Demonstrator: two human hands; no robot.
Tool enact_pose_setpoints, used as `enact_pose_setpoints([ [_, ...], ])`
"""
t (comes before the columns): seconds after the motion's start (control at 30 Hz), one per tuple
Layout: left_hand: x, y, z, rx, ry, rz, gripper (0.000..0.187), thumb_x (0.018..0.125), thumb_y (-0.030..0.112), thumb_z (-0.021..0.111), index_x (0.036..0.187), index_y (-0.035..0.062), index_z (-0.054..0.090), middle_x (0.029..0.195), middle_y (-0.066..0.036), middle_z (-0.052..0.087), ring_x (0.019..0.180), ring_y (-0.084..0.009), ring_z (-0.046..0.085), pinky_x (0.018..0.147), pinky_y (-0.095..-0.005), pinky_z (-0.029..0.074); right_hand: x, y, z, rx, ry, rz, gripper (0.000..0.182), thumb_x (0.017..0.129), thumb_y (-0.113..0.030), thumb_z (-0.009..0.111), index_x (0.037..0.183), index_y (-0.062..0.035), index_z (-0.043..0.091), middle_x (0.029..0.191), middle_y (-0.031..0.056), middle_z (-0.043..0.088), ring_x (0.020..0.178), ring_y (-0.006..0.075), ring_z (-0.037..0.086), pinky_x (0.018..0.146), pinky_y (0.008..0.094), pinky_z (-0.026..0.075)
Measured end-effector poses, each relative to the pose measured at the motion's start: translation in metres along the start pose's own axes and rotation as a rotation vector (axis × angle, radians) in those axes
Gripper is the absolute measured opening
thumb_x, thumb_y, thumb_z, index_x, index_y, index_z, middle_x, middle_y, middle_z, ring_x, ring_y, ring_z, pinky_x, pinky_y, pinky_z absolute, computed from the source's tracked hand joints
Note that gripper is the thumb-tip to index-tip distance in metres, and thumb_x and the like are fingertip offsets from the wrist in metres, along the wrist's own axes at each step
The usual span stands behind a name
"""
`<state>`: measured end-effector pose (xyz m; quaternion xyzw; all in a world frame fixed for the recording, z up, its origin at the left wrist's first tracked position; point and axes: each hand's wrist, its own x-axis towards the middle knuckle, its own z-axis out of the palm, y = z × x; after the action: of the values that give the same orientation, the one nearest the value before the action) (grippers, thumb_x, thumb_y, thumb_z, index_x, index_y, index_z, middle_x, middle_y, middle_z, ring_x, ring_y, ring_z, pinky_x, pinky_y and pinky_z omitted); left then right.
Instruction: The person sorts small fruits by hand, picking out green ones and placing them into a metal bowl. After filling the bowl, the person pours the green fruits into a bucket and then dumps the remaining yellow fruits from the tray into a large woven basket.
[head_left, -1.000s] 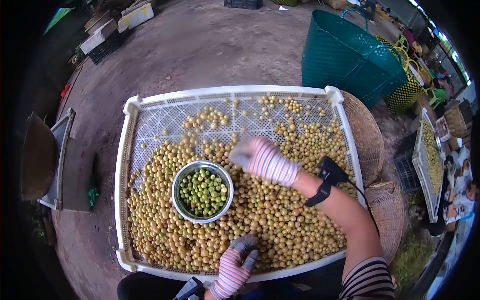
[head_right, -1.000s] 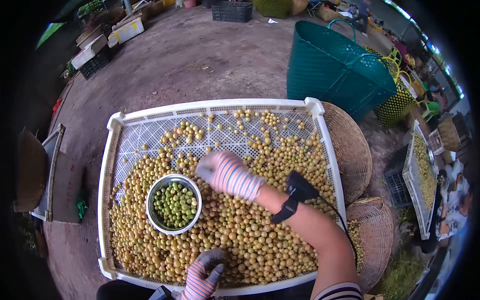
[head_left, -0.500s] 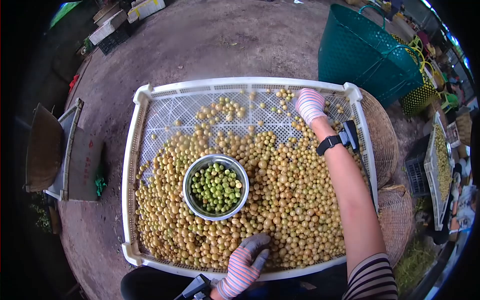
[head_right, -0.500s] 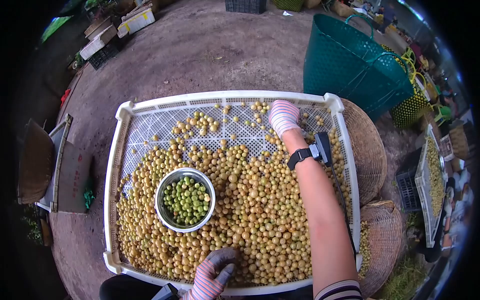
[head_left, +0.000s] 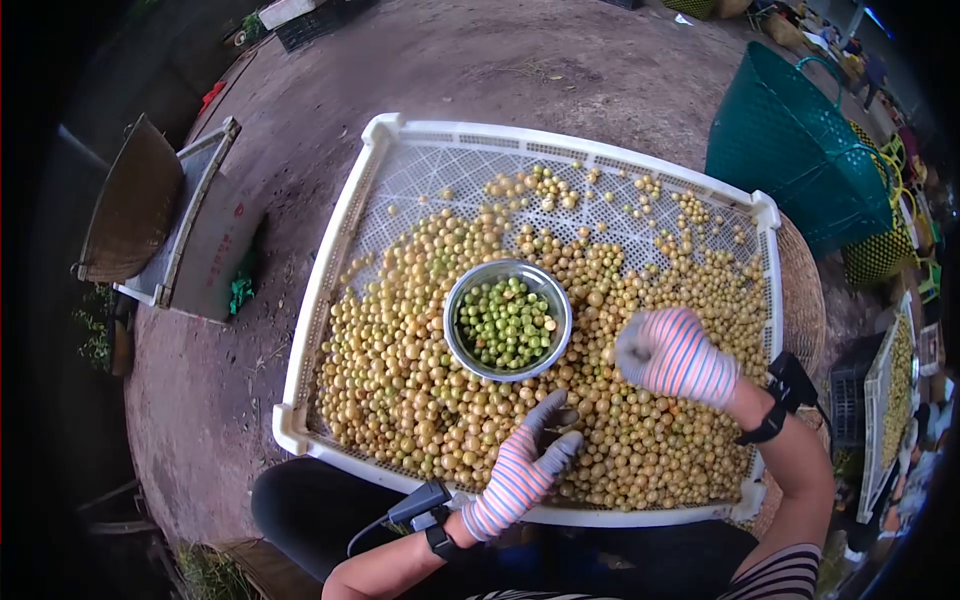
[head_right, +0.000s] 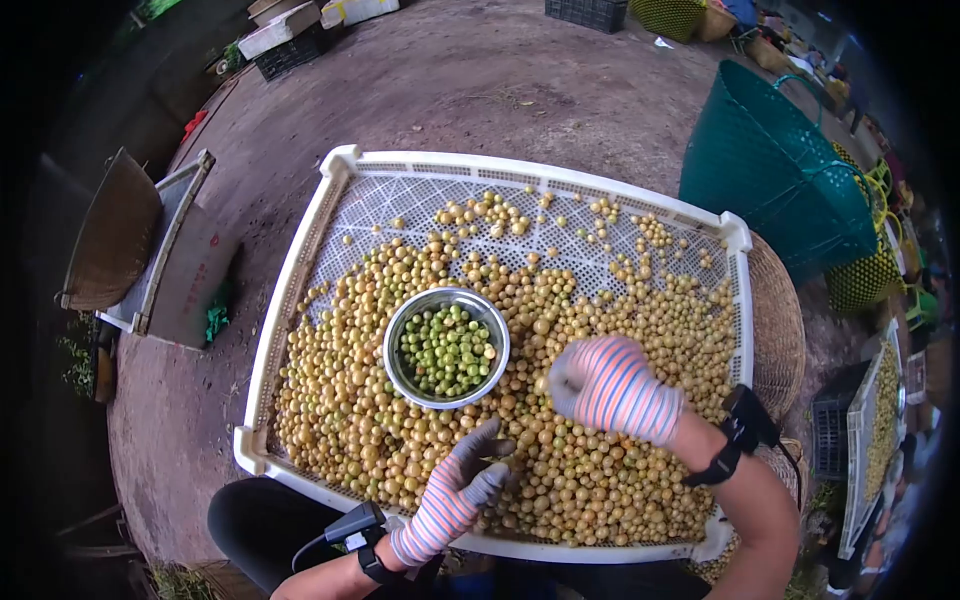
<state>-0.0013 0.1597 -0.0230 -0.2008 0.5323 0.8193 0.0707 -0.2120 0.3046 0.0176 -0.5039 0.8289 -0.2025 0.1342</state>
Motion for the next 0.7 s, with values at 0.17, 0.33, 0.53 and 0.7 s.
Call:
enact_pose_setpoints([
  [0.17, -0.002, 0.007, 0.004, -0.029, -0.033, -0.075, 0.046, 0.095, 0.023, 0.063, 0.131, -0.0027, 0.051, 0.103, -0.005, 0.065, 0.082, -0.0084, 0.06, 0.069, -0.0221, 0.05, -0.028, -0.07, 0.027, -0.041, -0.046, -0.192, 0.018, 0.071, -0.025, 0.068, 0.068, -0.0094, 0.059, 0.062, 0.0089, 0.052, 0.056, 0.0317, 0.056, 0.051, 0.0456, 0.045],
  [0.33, -0.003, -0.006, 0.006, -0.013, 0.056, -0.075, 0.026, 0.096, 0.012, 0.058, 0.117, -0.0031, 0.06, 0.089, -0.005, 0.068, 0.073, -0.0091, 0.062, 0.064, -0.0232, 0.052, -0.042, -0.07, 0.022, -0.115, -0.022, -0.044, 0.015, 0.071, -0.021, 0.066, 0.066, -0.0089, 0.06, 0.062, 0.0106, 0.054, 0.056, 0.0322, 0.057, 0.051, 0.0451, 0.045],
  [0.53, 0.0, -0.003, 0.018, -0.034, 0.005, -0.042, 0.044, 0.094, 0.022, 0.064, 0.129, -0.0027, 0.051, 0.102, -0.005, 0.066, 0.084, -0.0114, 0.062, 0.073, -0.0233, 0.052, -0.063, -0.058, 0.028, 0.264, -0.012, 0.259, 0.014, 0.074, -0.02, 0.066, 0.067, -0.0083, 0.063, 0.064, 0.0098, 0.059, 0.057, 0.0304, 0.057, 0.054, 0.0403, 0.047],
  [0.7, 0.002, -0.008, 0.019, -0.047, -0.078, -0.061, 0.032, 0.095, 0.023, 0.063, 0.115, -0.002, 0.061, 0.092, -0.004, 0.067, 0.076, -0.0091, 0.062, 0.067, -0.0232, 0.053, -0.066, -0.065, 0.045, 0.435, 0.018, 0.3, 0.014, 0.072, -0.021, 0.069, 0.066, -0.0093, 0.065, 0.06, 0.0072, 0.06, 0.053, 0.0266, 0.058, 0.053, 0.0361, 0.048],
])
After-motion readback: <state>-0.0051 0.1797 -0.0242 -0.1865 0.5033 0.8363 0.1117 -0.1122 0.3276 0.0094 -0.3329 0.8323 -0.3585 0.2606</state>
